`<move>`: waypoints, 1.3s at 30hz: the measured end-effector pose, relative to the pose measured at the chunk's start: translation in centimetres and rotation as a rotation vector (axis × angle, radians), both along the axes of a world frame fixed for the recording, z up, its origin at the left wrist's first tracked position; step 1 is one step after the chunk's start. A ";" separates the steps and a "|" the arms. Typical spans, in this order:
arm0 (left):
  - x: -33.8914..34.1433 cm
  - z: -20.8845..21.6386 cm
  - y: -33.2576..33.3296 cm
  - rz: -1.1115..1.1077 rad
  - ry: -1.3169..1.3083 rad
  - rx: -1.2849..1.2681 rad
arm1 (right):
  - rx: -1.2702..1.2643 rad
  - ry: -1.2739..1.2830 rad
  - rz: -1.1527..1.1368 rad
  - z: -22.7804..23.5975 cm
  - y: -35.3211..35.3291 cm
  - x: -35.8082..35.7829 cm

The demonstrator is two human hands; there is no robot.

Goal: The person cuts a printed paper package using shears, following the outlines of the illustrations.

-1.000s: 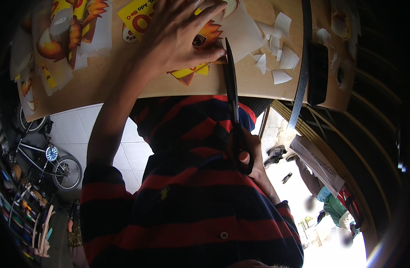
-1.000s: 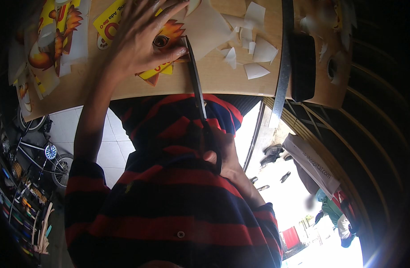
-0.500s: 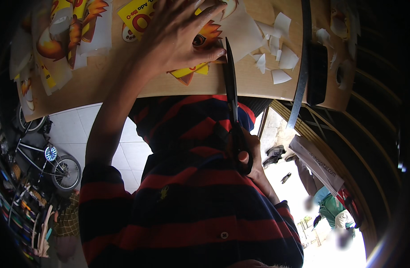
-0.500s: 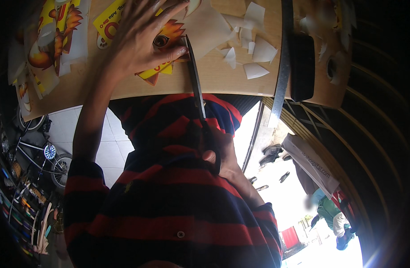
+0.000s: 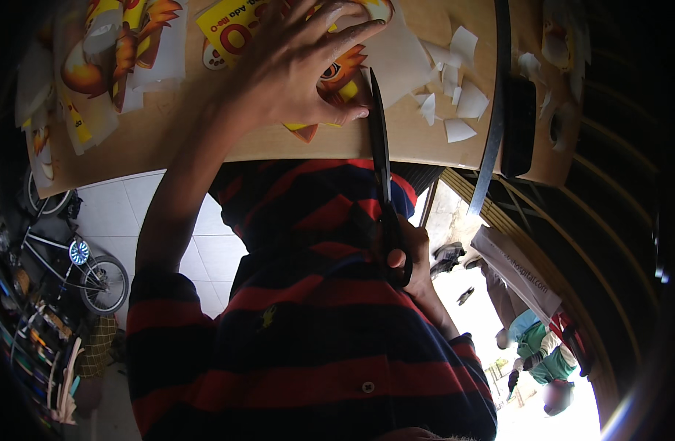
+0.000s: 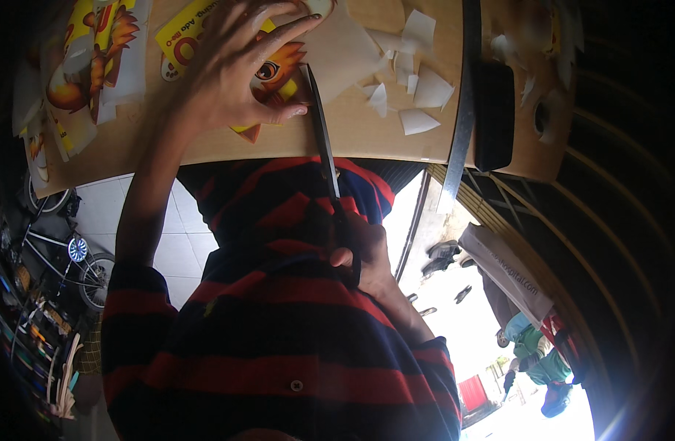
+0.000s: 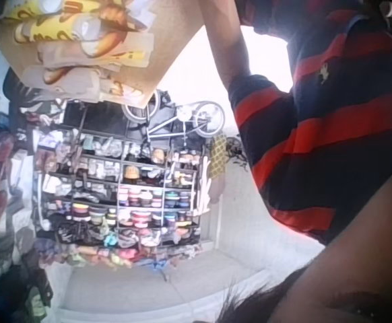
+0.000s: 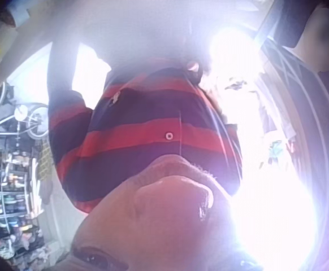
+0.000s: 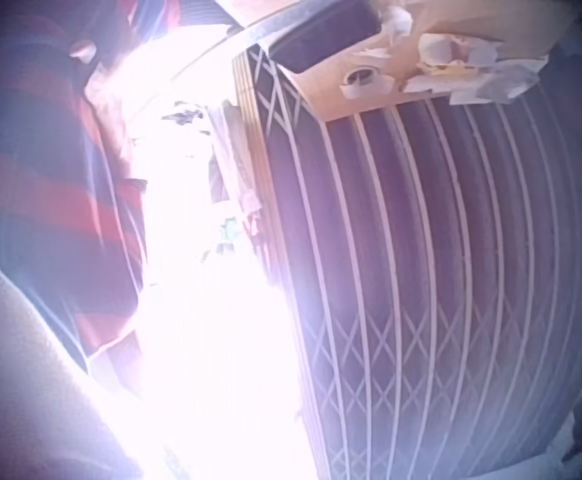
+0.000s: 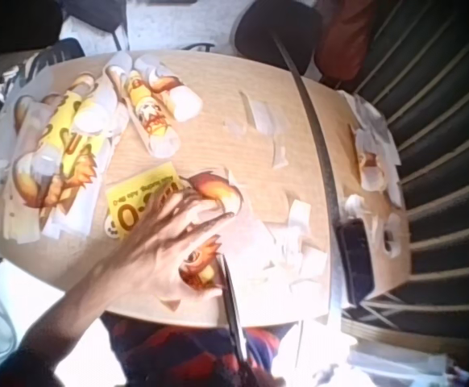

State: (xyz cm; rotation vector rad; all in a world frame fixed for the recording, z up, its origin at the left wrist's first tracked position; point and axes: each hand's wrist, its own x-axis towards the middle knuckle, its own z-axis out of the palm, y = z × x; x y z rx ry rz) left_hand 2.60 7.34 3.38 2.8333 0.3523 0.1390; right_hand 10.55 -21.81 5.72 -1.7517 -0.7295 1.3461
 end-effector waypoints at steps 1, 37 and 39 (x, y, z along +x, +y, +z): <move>-0.2 0.5 -0.2 0.005 0.025 -0.025 | -0.001 -0.001 0.002 -0.2 -0.3 0.0; -1.2 -2.2 -6.3 0.226 -0.527 -0.154 | -0.009 -0.085 0.117 0.3 -0.7 3.8; -1.2 -1.8 -6.5 0.250 -0.492 -0.131 | 0.002 -0.114 0.132 0.3 -0.7 4.1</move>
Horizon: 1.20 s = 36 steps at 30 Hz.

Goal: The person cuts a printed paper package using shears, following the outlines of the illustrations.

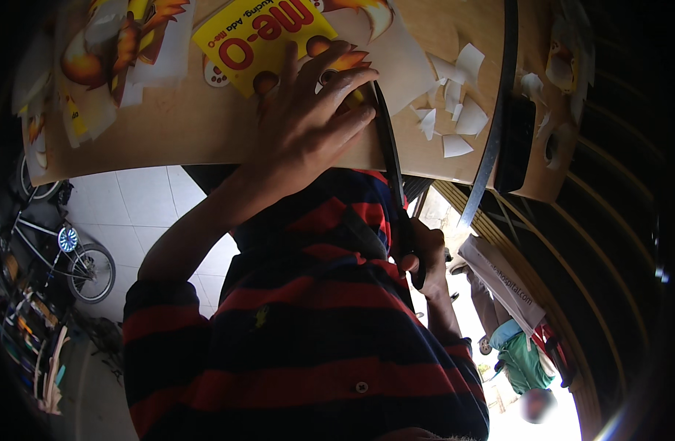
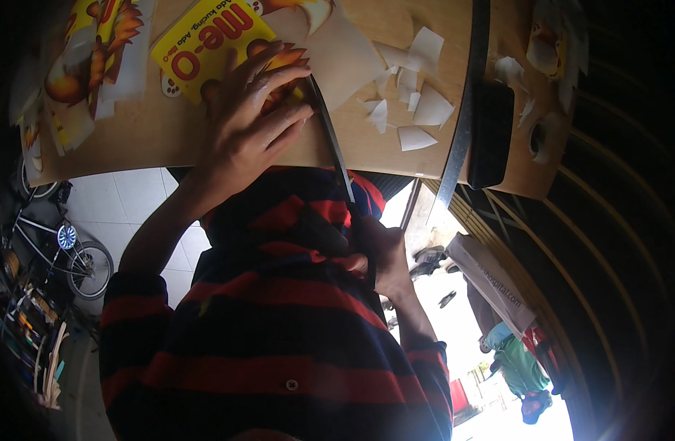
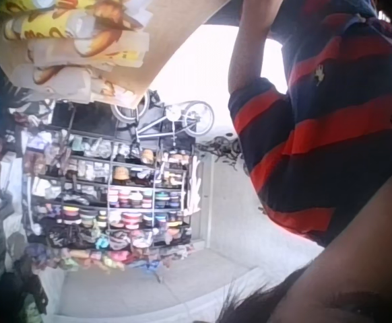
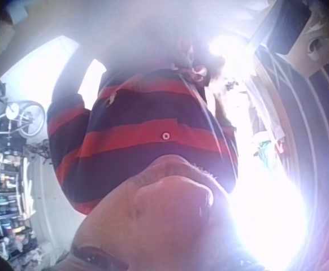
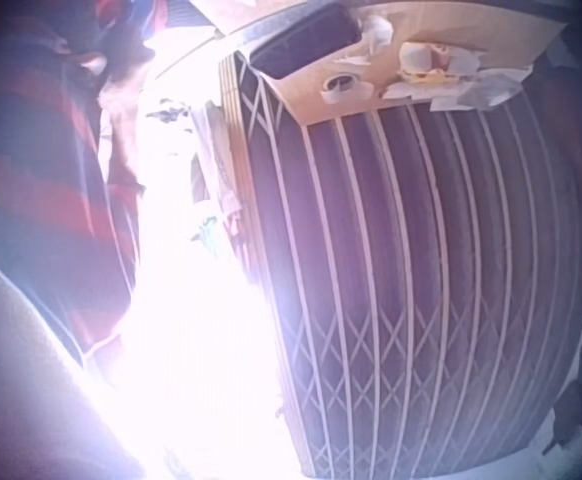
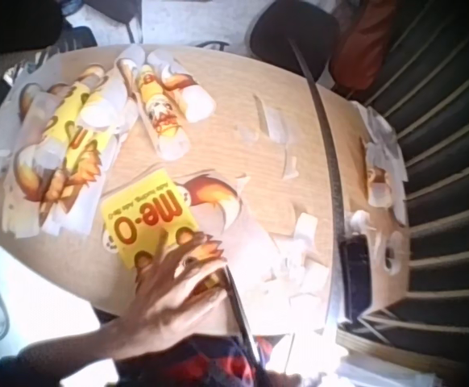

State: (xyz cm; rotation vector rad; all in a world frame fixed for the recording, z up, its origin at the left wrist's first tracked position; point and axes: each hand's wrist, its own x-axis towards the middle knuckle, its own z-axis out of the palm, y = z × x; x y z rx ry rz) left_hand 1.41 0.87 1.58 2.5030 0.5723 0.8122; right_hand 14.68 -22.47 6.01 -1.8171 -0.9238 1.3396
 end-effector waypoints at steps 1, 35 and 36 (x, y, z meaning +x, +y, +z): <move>-0.1 0.2 -0.2 0.020 0.023 -0.001 | -0.001 0.002 0.005 0.2 0.3 0.1; -0.1 0.2 0.1 -0.073 -0.019 -0.064 | -0.032 0.106 0.041 1.3 1.4 2.8; -0.2 0.2 0.1 -0.072 -0.013 -0.060 | -0.035 0.102 0.044 1.4 1.6 2.8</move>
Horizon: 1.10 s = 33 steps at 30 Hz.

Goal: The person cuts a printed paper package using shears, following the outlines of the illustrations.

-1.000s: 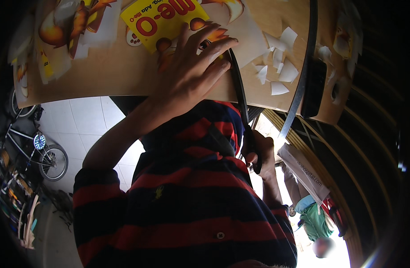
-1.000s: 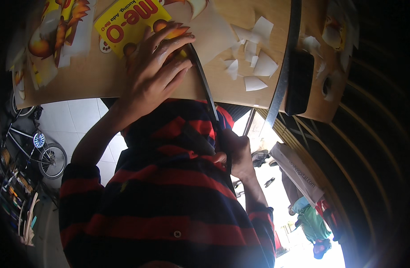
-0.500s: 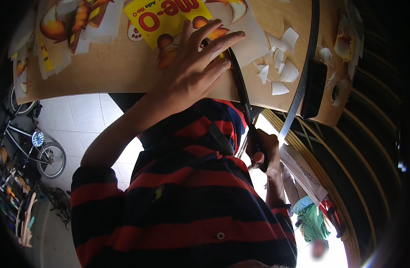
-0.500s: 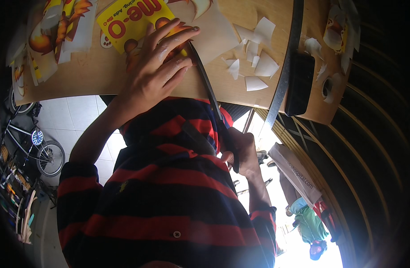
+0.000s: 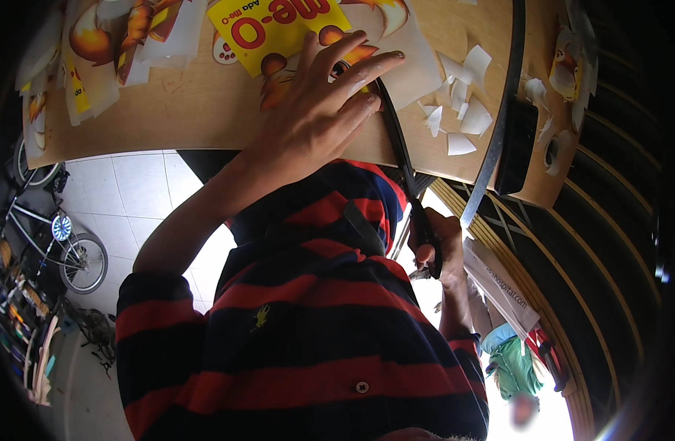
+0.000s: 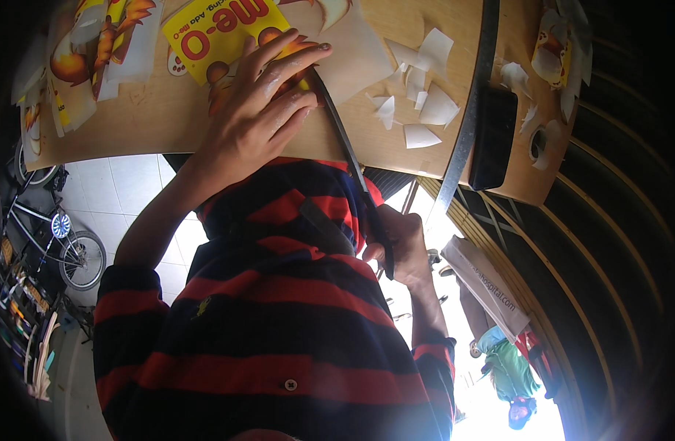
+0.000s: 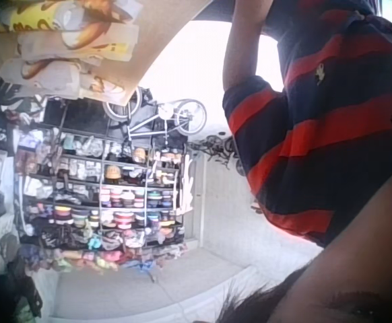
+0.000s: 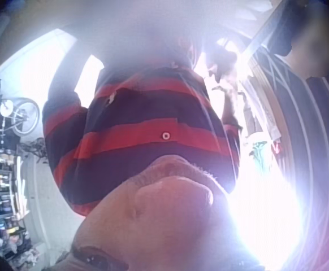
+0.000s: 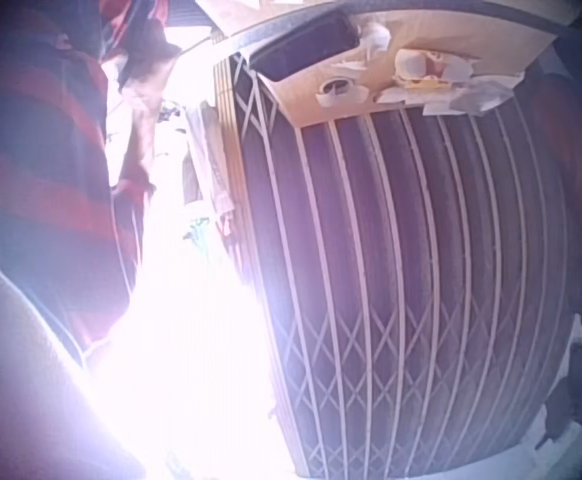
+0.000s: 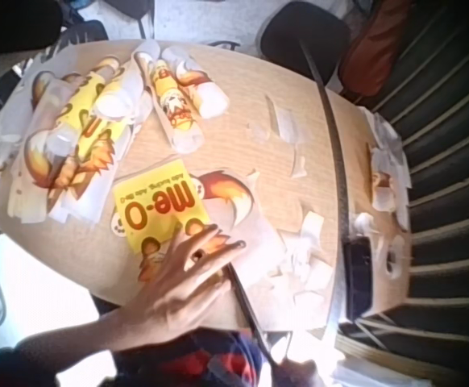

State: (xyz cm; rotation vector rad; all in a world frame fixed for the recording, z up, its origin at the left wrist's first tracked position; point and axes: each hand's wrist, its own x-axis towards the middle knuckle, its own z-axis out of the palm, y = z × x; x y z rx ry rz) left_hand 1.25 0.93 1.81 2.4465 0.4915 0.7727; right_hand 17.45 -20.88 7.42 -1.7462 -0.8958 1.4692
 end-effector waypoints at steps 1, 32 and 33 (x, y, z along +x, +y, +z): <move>0.0 0.0 0.0 -0.001 -0.006 -0.006 | -0.005 -0.006 -0.004 -0.1 -0.1 0.1; 0.8 -0.1 -0.5 0.205 -0.038 0.054 | 0.024 0.000 0.034 -1.0 -0.1 1.5; 0.9 -0.2 -0.5 0.204 -0.052 0.043 | 0.022 -0.006 0.038 -1.0 -0.1 1.6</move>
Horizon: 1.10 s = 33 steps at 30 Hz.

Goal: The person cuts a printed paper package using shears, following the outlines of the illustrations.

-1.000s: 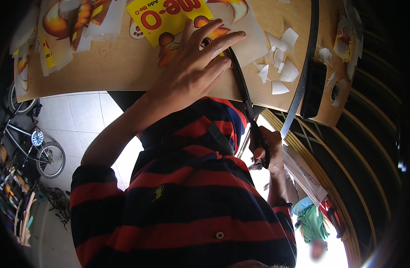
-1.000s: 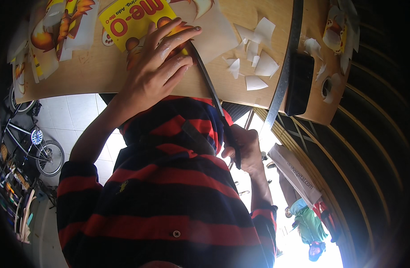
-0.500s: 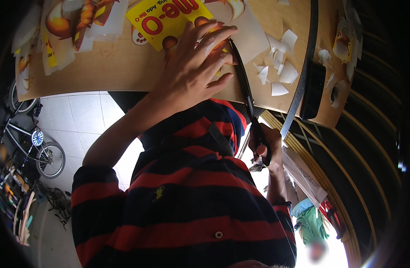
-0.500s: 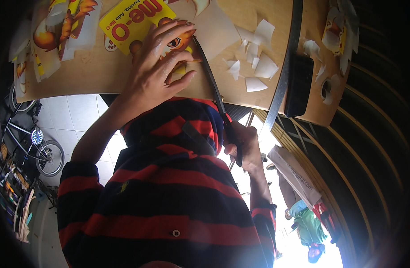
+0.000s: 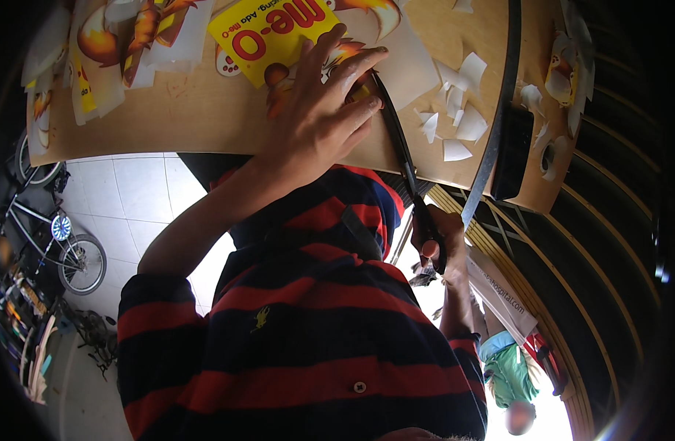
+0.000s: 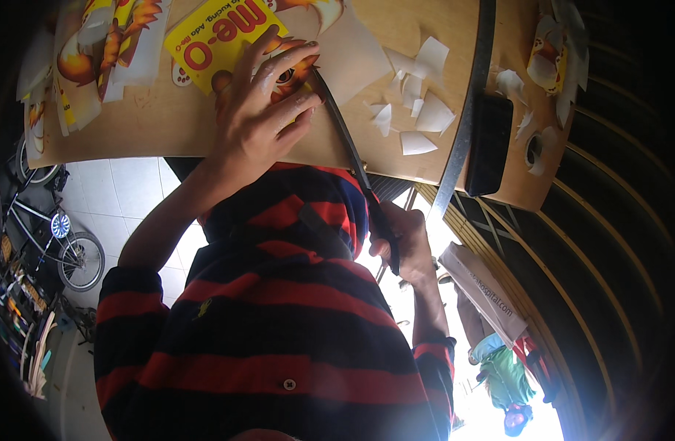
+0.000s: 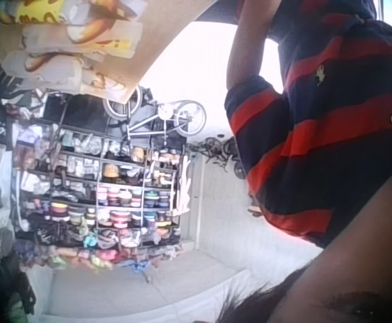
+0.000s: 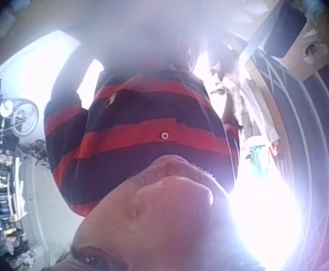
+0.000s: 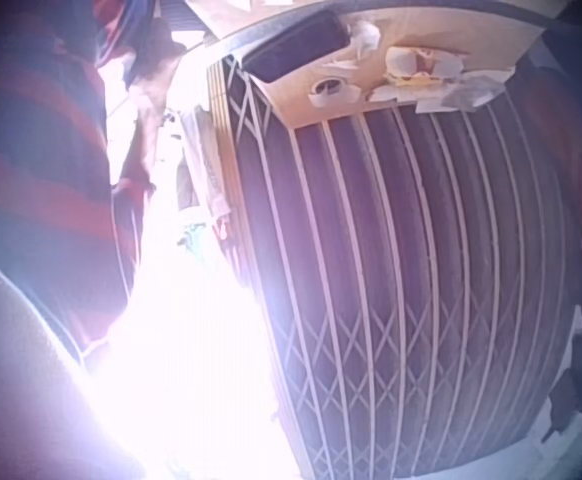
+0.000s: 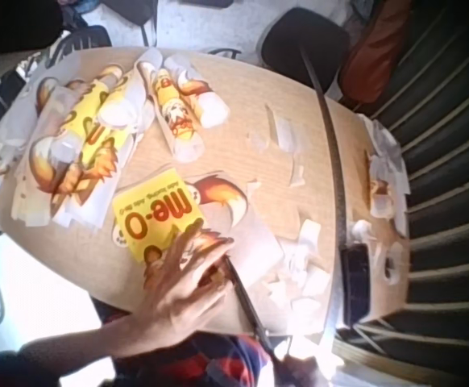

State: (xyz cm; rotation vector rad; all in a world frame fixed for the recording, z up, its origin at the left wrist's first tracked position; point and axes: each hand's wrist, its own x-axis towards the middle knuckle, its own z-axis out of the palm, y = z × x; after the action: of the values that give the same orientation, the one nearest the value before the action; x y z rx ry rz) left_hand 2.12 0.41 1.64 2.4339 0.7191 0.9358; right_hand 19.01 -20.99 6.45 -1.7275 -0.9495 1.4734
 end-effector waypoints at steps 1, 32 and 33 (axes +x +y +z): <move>-0.1 0.2 0.0 -0.003 0.023 0.007 | -0.003 -0.001 -0.003 0.1 0.0 0.0; -0.4 0.2 0.0 -0.099 -0.043 -0.069 | 0.022 0.058 -0.053 -0.8 0.5 -0.6; -0.4 0.2 0.0 -0.092 -0.040 -0.067 | 0.015 0.068 -0.056 -0.8 0.5 -0.7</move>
State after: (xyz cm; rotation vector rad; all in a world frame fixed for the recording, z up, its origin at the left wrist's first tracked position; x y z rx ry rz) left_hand 1.72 0.43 1.82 2.3621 0.6097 0.9076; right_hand 18.34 -20.44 5.62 -1.6691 -0.8681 1.4759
